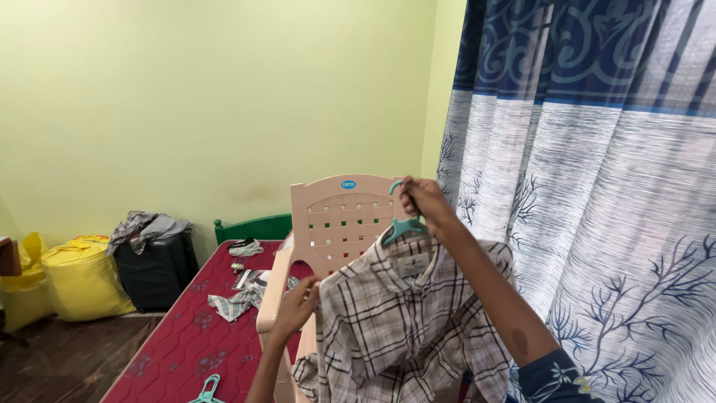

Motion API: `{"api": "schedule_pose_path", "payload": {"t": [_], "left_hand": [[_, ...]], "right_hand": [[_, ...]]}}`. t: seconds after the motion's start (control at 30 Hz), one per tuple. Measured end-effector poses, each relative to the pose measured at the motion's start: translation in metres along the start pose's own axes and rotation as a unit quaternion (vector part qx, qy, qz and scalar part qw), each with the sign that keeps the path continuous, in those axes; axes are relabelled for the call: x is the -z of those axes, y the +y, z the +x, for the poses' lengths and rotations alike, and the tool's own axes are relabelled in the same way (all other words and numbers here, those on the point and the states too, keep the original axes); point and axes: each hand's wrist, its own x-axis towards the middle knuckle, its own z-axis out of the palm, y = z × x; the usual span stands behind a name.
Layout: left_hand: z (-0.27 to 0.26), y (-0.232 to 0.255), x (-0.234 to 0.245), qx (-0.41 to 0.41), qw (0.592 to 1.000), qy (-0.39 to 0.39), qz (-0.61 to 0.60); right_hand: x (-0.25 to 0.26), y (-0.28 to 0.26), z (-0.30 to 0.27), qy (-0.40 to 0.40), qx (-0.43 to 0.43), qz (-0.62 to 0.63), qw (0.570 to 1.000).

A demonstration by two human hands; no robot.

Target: The person places a checkered shirt on a plastic chair, buttons it, and then hangs it on a hanger. They repeat the process with a second shirt, placing both on a closet rod.

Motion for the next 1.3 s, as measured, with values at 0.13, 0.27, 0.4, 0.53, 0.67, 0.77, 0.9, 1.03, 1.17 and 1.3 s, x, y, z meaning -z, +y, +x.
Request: {"api": "schedule_pose_path", "payload": {"t": [0.13, 0.27, 0.4, 0.53, 0.67, 0.77, 0.9, 1.03, 1.17, 1.3], "left_hand": [[-0.010, 0.072, -0.003, -0.237, 0.929, 0.223, 0.175], [-0.004, 0.129, -0.029, -0.244, 0.937, 0.138, 0.209], [0.002, 0.134, -0.039, -0.093, 0.965, 0.159, 0.189], [0.007, 0.112, -0.025, -0.059, 0.954, 0.224, 0.193], [0.013, 0.094, 0.003, -0.057, 0.947, 0.255, 0.185], [0.012, 0.089, 0.010, -0.032, 0.951, 0.248, 0.183], [0.012, 0.086, 0.016, -0.033, 0.941, 0.234, 0.243], [0.018, 0.085, 0.028, -0.032, 0.946, 0.216, 0.240], [0.022, 0.093, 0.037, -0.028, 0.954, 0.165, 0.248], [0.019, 0.105, 0.035, -0.043, 0.965, 0.128, 0.226]], "right_hand": [[-0.018, 0.001, -0.006, -0.057, 0.002, -0.038, 0.998], [-0.046, -0.005, -0.009, -0.100, 0.014, -0.026, 0.995], [-0.052, -0.013, -0.023, -0.105, 0.162, -0.220, 0.956], [-0.005, -0.018, -0.065, -0.038, 0.311, -0.577, 0.755], [0.056, 0.015, -0.123, 0.038, 0.068, -0.545, 0.835], [0.080, 0.061, -0.134, 0.030, -0.087, -0.494, 0.865], [0.130, 0.096, -0.130, 0.106, -0.063, -0.320, 0.939], [0.163, 0.120, -0.152, 0.077, -0.057, -0.096, 0.991], [0.136, 0.127, -0.162, -0.007, -0.146, -0.310, 0.939], [0.100, 0.097, -0.161, 0.008, -0.098, -0.387, 0.917]]}}
